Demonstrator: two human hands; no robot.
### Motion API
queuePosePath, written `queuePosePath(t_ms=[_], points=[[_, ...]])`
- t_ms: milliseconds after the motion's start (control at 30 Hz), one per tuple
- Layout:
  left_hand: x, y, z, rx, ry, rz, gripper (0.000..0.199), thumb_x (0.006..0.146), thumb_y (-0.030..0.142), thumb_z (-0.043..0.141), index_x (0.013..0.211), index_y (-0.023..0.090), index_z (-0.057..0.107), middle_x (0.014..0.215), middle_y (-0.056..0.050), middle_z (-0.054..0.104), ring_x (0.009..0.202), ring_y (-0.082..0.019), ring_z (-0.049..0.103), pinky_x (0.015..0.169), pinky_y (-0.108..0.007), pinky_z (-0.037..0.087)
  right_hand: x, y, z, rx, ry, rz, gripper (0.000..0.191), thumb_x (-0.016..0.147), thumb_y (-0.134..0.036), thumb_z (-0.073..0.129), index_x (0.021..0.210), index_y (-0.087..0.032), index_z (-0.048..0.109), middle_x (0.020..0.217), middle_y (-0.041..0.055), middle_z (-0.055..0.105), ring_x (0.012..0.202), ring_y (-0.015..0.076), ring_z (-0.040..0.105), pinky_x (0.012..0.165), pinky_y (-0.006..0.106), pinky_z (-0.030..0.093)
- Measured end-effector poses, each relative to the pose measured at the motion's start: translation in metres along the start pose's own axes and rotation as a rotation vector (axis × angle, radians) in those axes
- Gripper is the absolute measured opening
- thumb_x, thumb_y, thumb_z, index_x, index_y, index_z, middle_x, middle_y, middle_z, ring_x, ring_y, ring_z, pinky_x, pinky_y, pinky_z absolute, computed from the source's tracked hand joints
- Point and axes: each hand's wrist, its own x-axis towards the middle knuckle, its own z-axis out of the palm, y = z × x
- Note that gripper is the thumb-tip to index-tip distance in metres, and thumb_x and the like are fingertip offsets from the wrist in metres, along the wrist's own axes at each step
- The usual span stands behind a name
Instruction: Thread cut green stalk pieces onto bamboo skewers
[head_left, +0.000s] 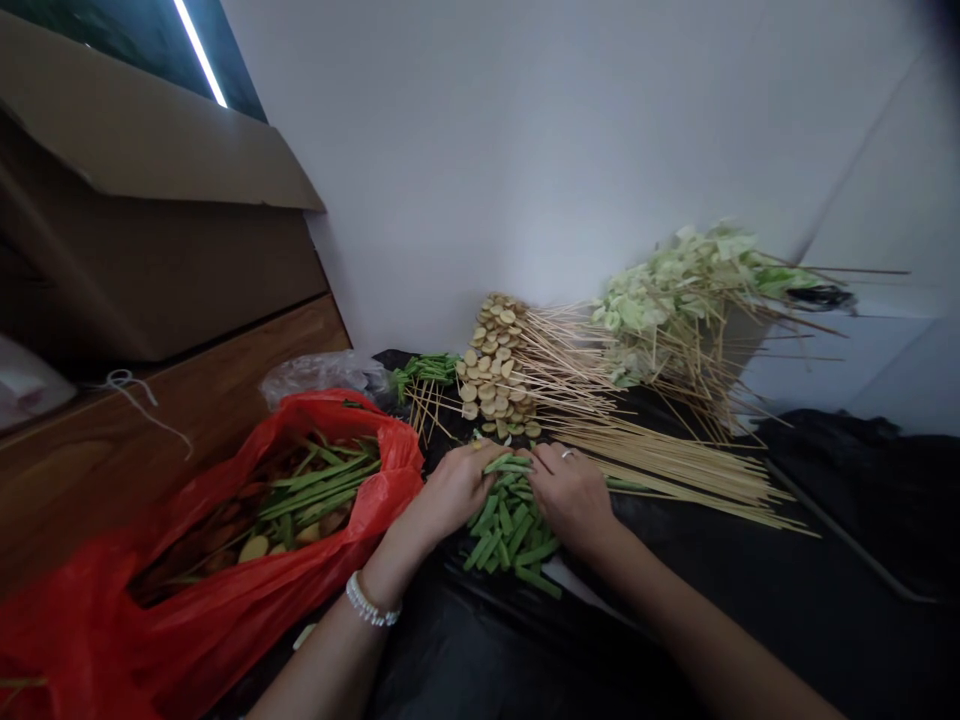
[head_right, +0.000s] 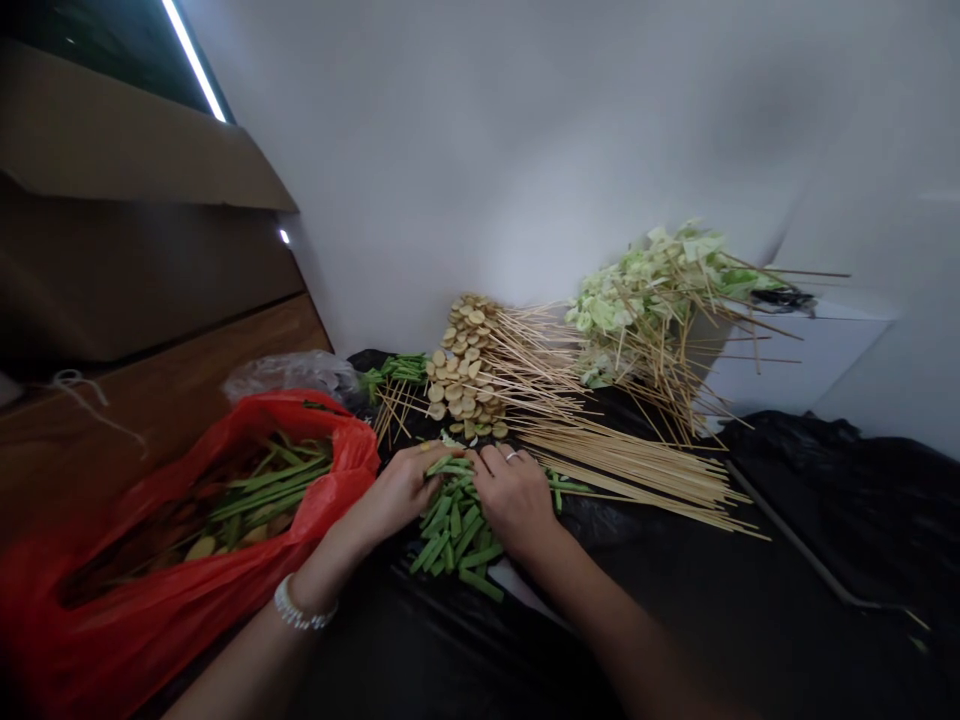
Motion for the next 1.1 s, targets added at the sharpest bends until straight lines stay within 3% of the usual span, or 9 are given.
queuePosePath(t_ms=[167,300,500,633,733,900,1000,1100], points=[[-0.002,-0.004,0.003,0.199,-0.091,-0.041,0.027,0.083,0.012,0.051,0.106,0.019,0.062,0.095,-0.007,0.065,0.09,-0.02,0.061,0.08,-0.029,0.045,0.0,-0.002,0.001,-0.065,-0.011,-0.043,0.015,0.091,-0.017,0.052,0.099,-0.016,0.064,0.076,0.0042,0.059,0.075,0.0198,0.047,0.066,0.034,0.028],[-0.001,0.001,0.002,0.273,-0.072,-0.08,0.012,0.082,0.018,0.053,0.089,0.019,0.062,0.083,-0.005,0.062,0.078,-0.018,0.059,0.07,-0.026,0.042,-0.001,-0.005,0.003,-0.013,0.003,-0.047,0.014,0.091,-0.018,0.051,0.09,-0.017,0.065,0.073,0.0039,0.059,0.074,0.0192,0.047,0.066,0.033,0.028],[0.0,0.008,0.006,0.104,0.084,-0.096,0.018,0.08,0.016,0.046,0.063,0.019,0.05,0.065,0.0,0.052,0.066,-0.014,0.05,0.064,-0.024,0.036,0.0,-0.011,-0.001,0.082,0.073,0.02,0.022,0.094,-0.017,0.045,0.088,-0.019,0.067,0.072,0.0036,0.061,0.072,0.0176,0.047,0.068,0.032,0.031],[0.002,0.004,0.01,-0.137,0.202,-0.194,0.018,0.073,0.014,0.044,0.056,0.018,0.041,0.057,0.003,0.041,0.057,-0.011,0.04,0.057,-0.023,0.031,0.001,-0.015,-0.003,0.092,0.118,0.019,0.025,0.095,-0.018,0.043,0.095,-0.018,0.067,0.074,0.0043,0.064,0.073,0.0175,0.049,0.07,0.032,0.032],[0.003,0.001,0.01,-0.315,0.212,-0.274,0.017,0.072,0.018,0.044,0.055,0.018,0.042,0.056,0.004,0.039,0.055,-0.01,0.037,0.053,-0.022,0.029,0.001,-0.014,-0.003,0.1,0.112,0.029,0.025,0.096,-0.02,0.043,0.105,-0.019,0.066,0.078,0.0047,0.066,0.075,0.0179,0.051,0.071,0.032,0.033],[0.004,-0.004,0.006,-0.46,0.236,-0.334,0.02,0.081,0.028,0.047,0.069,0.015,0.057,0.053,0.005,0.039,0.051,-0.009,0.034,0.05,-0.02,0.029,0.001,-0.003,0.002,0.187,0.073,0.086,0.028,0.096,-0.022,0.043,0.116,-0.014,0.061,0.089,0.0081,0.068,0.084,0.0197,0.055,0.079,0.032,0.037],[0.005,-0.007,0.003,-0.503,0.29,-0.374,0.03,0.085,0.037,0.047,0.077,0.012,0.061,0.052,0.005,0.039,0.047,-0.008,0.031,0.047,-0.019,0.027,0.001,0.005,0.006,0.259,0.04,0.141,0.024,0.095,-0.024,0.046,0.107,-0.015,0.064,0.089,0.0073,0.07,0.084,0.0206,0.057,0.079,0.032,0.038],[0.005,-0.009,0.002,-0.519,0.254,-0.352,0.035,0.087,0.044,0.047,0.084,0.012,0.063,0.056,0.004,0.046,0.047,-0.007,0.034,0.046,-0.019,0.028,0.0,0.011,0.01,0.373,0.017,0.227,0.02,0.093,-0.026,0.048,0.097,-0.018,0.067,0.084,0.0056,0.07,0.081,0.0205,0.058,0.075,0.03,0.04]])
